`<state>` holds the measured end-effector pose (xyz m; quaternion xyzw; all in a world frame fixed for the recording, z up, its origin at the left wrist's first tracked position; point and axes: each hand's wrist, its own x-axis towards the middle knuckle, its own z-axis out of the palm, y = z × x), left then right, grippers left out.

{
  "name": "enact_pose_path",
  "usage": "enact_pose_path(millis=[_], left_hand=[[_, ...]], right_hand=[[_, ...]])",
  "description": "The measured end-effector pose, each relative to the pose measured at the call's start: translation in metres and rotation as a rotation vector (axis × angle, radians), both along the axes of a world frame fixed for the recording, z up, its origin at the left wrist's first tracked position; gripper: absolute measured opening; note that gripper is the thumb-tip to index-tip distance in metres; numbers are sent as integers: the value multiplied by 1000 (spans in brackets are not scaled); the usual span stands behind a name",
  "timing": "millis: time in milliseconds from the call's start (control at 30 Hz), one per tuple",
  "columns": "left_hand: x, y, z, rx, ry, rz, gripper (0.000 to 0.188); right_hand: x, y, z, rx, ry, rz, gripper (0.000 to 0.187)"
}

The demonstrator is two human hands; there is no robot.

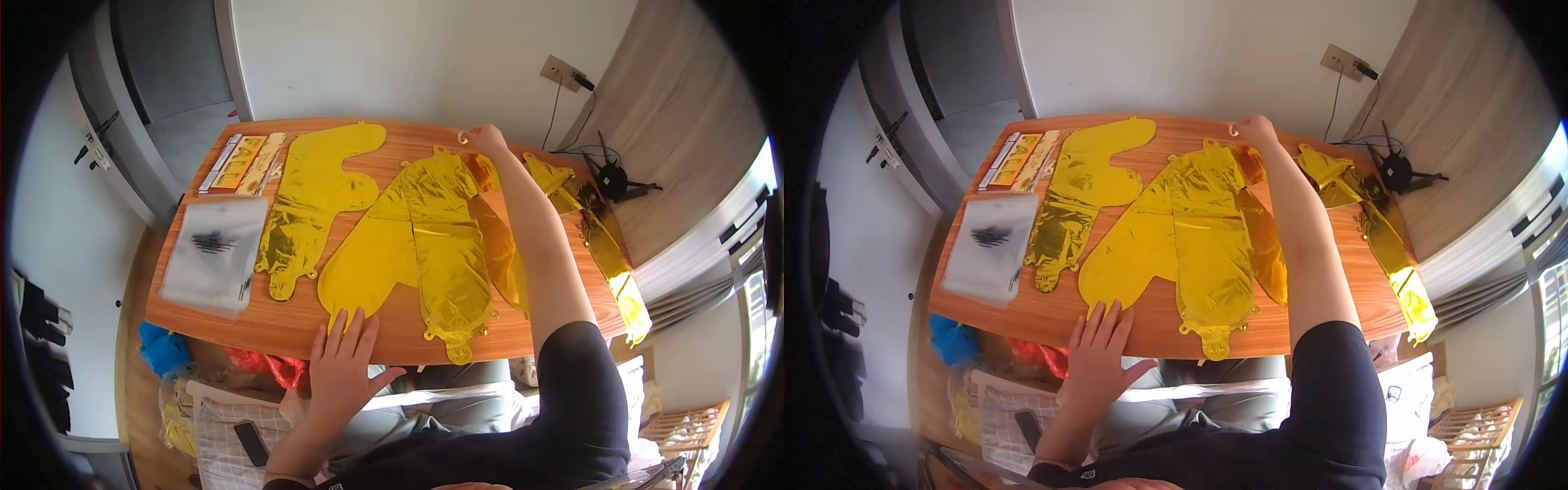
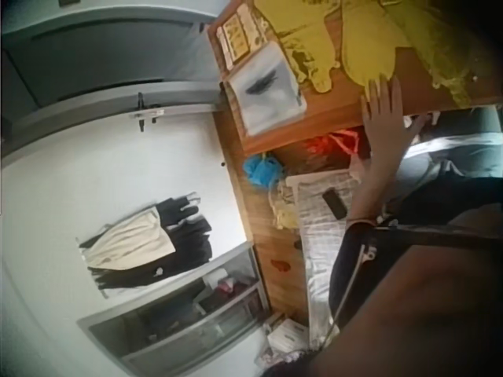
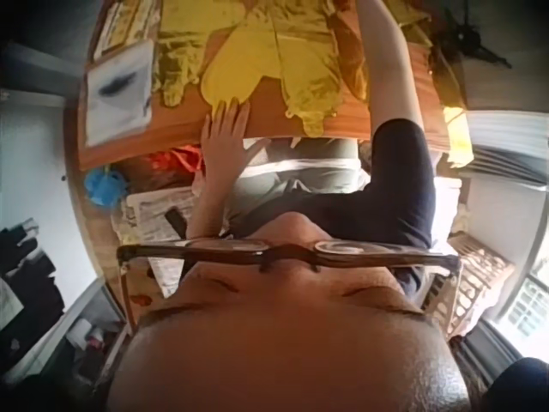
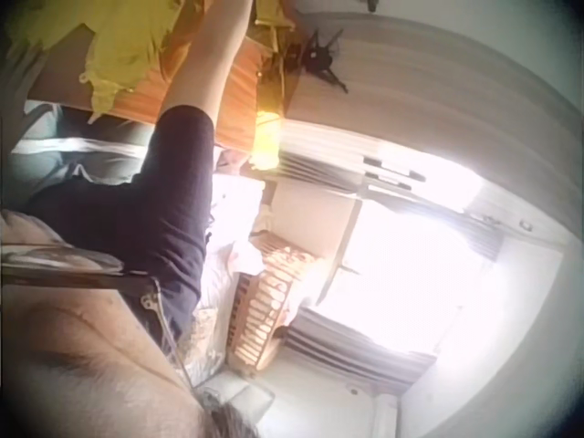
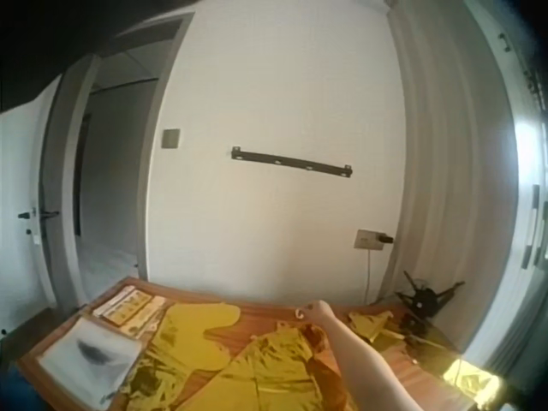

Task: Organizing and preparing gold foil balloons and white ribbons on a table.

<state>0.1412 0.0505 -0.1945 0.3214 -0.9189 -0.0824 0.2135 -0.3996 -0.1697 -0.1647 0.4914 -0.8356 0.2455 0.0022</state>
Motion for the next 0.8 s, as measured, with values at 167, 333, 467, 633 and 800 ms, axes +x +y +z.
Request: enact_pose_path(millis=[167, 333, 467, 633, 800], left_hand=[[19, -5, -5, 6, -8, -26, 76], [20, -5, -1, -49, -22, -51, 75], [19, -7, -6, -51, 6, -45, 73], [15, -9, -13, -70, 90, -76, 66], [24, -1, -16, -70, 75, -41, 63]], right_hand=[[13, -1, 5, 91, -338, 6, 38], [17, -15, 6, -27, -540, -24, 35], [10, -32, -6, 4, -218, -28, 36], [-21, -26, -3, -26, -296, -133, 38], [32, 29, 11, 10, -1, 17, 28]])
